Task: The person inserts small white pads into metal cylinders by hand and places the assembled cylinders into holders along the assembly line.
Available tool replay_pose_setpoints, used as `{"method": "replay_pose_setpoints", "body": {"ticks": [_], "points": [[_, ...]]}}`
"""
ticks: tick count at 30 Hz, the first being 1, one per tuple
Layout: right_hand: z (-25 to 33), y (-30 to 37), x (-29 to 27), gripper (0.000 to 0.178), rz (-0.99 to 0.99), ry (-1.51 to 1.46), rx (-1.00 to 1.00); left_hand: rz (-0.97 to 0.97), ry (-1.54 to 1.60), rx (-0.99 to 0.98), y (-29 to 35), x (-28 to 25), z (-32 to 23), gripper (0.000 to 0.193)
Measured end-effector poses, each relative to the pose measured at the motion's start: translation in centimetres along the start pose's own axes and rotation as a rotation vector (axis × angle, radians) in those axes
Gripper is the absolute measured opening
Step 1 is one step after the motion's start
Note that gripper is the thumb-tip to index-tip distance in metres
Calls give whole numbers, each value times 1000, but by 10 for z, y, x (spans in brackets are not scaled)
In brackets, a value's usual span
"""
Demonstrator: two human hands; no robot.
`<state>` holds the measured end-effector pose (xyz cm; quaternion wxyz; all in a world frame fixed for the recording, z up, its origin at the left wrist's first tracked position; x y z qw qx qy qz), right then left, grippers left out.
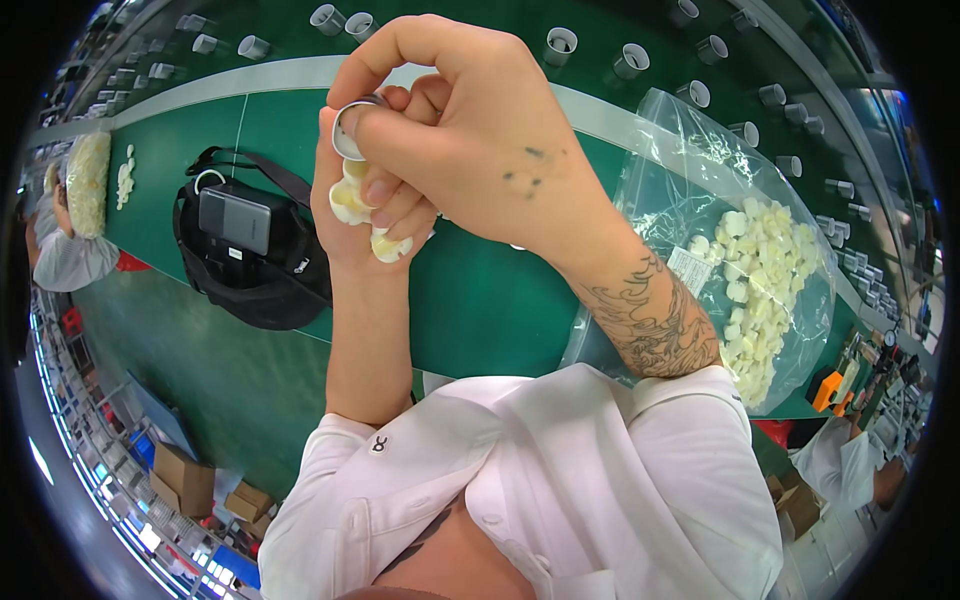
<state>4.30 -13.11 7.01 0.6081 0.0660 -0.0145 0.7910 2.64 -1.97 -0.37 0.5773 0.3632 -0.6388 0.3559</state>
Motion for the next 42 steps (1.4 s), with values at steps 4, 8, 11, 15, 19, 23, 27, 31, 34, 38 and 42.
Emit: {"method": "replay_pose_setpoints", "body": {"ticks": [4,8,11,15,19,23,27,31,34,38,42], "points": [[2,-1,-2,13,-2,34,15,-31,-69,35,0,0,-2,57],[6,-2,-7,15,77,0,78,67,-70,28,-1,3,-2,56],[2,-2,-6,15,96,1,59,42,-40,38,1,0,-2,56],[-4,-1,-6,16,87,1,4,33,-40,27,1,1,-1,56],[-4,-3,-5,16,89,13,46,4,-95,50,-1,-1,-3,53],[-2,-3,-5,17,77,41,-8,24,-93,22,-2,1,-4,49],[1,-4,-5,17,85,42,90,-54,-72,54,-2,1,-5,47],[-2,-15,-4,16,-39,172,19,-222,-218,141,-2,-1,-10,42],[9,-35,-11,17,-79,338,-40,-236,-141,169,0,-1,-16,43],[-5,-111,-27,23,-165,579,-156,-293,-126,231,4,1,-24,47],[-54,-187,-50,25,-36,719,43,-239,-36,176,-3,-2,-23,46]]}}
Point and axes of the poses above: each hand's wrist, its own y-axis away from the middle knuckle, its own x-axis out of the palm, z = x × y, the point moved 4 cm from there along -y, towards the middle knuckle, and after that the axes turned 6 degrees about y, right-handed, at the moved point
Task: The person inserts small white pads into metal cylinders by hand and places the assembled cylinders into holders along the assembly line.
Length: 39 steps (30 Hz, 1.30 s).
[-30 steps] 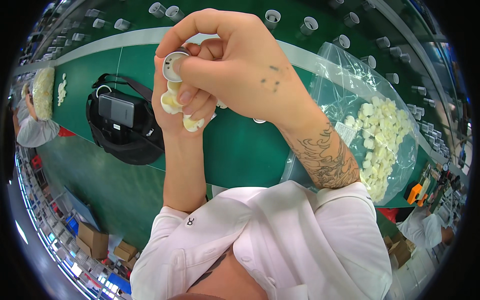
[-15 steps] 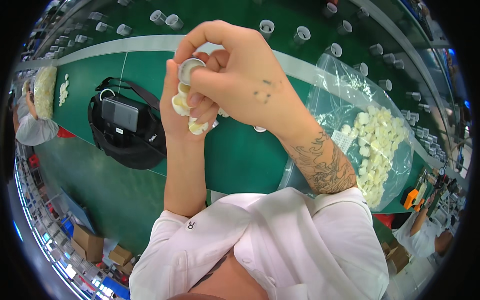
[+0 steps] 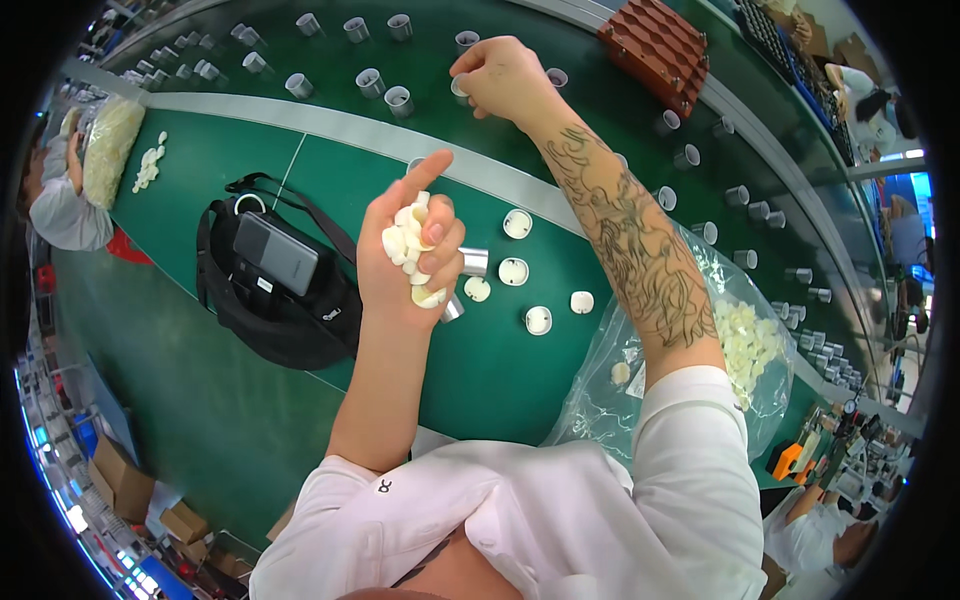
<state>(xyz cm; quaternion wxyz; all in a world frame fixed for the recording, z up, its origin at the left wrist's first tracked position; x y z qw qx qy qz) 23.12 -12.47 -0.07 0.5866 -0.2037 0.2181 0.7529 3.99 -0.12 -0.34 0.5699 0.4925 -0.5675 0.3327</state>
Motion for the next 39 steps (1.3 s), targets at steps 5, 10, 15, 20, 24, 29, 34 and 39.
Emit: {"method": "replay_pose_setpoints", "body": {"ticks": [5,10,15,20,24,29,34,39], "points": [[9,-2,10,31,119,221,-28,41,-6,99,5,6,-12,56],[67,71,-22,29,198,138,-234,99,-352,260,13,17,-20,73],[83,134,-8,18,482,-12,-220,32,-646,411,16,25,-12,79],[82,143,-19,13,378,45,-285,36,-724,424,18,29,-8,77],[89,156,-20,9,425,55,-218,24,-799,413,18,26,-3,77],[98,161,-30,11,404,211,-334,43,-1028,538,20,22,-3,83],[102,162,-25,17,388,176,-325,61,-1356,759,22,26,-4,86],[107,163,-23,27,359,135,-285,78,-1267,700,21,28,-5,83]]}}
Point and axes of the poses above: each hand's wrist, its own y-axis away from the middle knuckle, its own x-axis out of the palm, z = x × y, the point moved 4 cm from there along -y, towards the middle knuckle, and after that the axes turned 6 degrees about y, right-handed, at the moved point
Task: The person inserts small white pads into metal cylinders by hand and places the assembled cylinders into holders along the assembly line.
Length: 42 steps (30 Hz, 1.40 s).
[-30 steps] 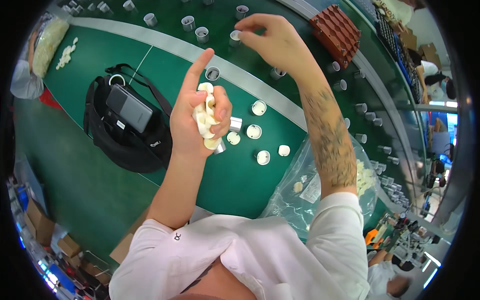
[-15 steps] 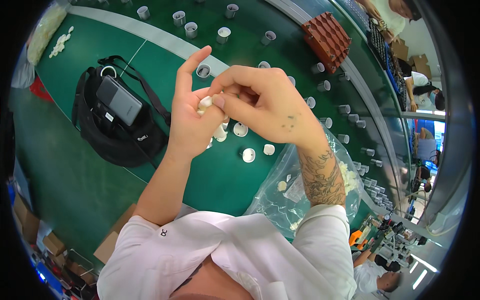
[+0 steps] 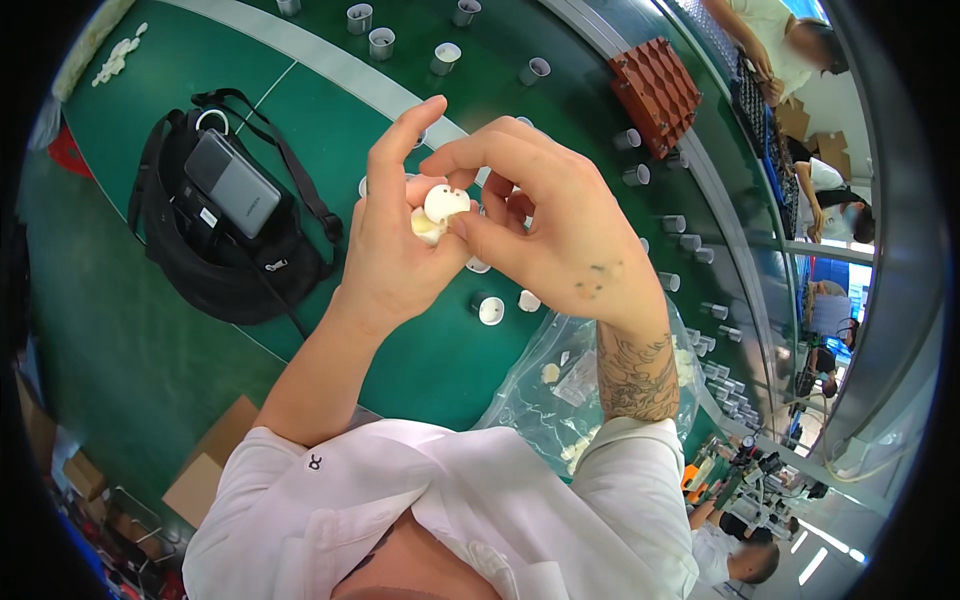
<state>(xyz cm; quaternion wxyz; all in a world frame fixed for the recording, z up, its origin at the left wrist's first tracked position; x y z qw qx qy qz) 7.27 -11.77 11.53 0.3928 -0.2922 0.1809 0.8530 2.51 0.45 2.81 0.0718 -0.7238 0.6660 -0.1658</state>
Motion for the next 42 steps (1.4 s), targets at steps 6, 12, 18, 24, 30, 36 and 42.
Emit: {"method": "replay_pose_setpoints", "body": {"ticks": [6,12,18,24,30,36,42], "points": [[12,-6,0,24,75,60,83,-58,-66,-12,2,-3,0,83],[13,-38,-4,16,-60,-6,-57,-119,10,-229,-2,-15,5,75],[-18,-147,-15,23,-116,31,-70,-20,-30,-319,-2,-12,-3,70],[-59,-239,20,22,-76,172,-133,-17,-2,-333,0,-16,-2,65],[-63,-294,36,21,-82,124,-142,-10,52,-295,-1,-13,-3,60],[-63,-326,52,21,5,251,-154,-9,49,-335,-3,-17,-3,60],[-70,-332,59,22,-39,245,-211,-9,43,-322,-3,-17,-4,59]]}}
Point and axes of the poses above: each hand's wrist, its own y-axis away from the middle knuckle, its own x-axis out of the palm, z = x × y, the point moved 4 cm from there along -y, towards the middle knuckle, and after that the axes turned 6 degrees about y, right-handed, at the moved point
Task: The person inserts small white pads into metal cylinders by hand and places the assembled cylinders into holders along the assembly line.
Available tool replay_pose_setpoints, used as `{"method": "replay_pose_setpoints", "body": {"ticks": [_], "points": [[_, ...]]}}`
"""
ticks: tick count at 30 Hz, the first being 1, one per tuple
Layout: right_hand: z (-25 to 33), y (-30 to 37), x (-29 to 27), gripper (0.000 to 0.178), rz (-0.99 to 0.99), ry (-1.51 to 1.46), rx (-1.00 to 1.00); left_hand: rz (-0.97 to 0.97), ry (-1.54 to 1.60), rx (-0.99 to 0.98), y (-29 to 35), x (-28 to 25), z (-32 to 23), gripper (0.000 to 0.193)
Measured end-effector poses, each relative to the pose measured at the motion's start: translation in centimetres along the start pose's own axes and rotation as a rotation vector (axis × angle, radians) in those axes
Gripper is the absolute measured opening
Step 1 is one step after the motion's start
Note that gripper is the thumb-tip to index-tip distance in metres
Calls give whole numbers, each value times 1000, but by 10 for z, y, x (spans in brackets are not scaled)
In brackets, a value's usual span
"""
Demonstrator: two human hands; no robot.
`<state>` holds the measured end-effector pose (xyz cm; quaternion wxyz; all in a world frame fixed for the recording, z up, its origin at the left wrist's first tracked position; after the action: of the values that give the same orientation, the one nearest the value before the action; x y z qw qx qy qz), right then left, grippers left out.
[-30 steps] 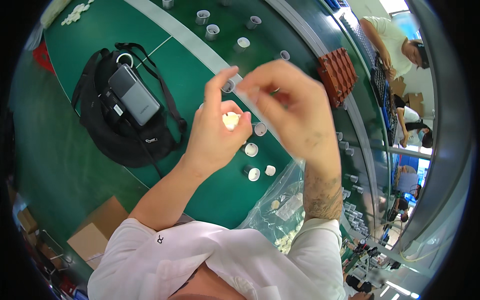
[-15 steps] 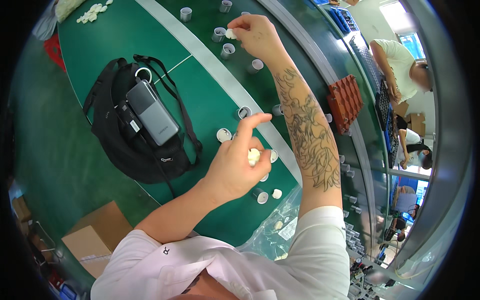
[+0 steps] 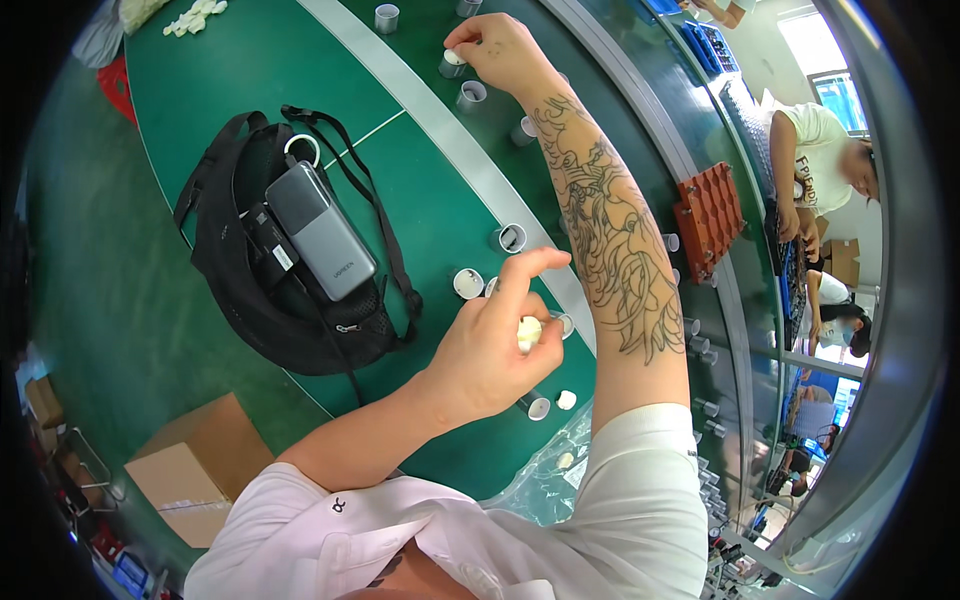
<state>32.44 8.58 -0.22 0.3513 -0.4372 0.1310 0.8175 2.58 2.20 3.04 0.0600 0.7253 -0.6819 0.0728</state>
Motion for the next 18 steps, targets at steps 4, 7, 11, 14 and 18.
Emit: {"method": "replay_pose_setpoints", "body": {"ticks": [4,7,11,14,18], "points": [[-1,1,4,22,-30,-33,-34,6,-3,15,1,2,-2,59],[-1,2,9,22,-39,-43,18,5,2,27,1,3,-3,59],[-11,0,11,24,94,-346,153,21,34,11,0,1,-2,57],[-11,-1,13,23,131,-457,195,22,50,7,0,-1,-2,56],[2,-6,14,22,105,-347,218,28,58,1,0,-2,-2,55]]}}
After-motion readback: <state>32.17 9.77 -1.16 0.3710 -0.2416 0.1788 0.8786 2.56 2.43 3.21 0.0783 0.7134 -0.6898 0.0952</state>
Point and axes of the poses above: each hand's wrist, its own y-axis away from the middle knuckle, its own x-axis out of the palm, z = x × y, the point moved 4 cm from there along -y, towards the middle knuckle, and after that the axes turned 6 degrees about y, right-handed, at the moved point
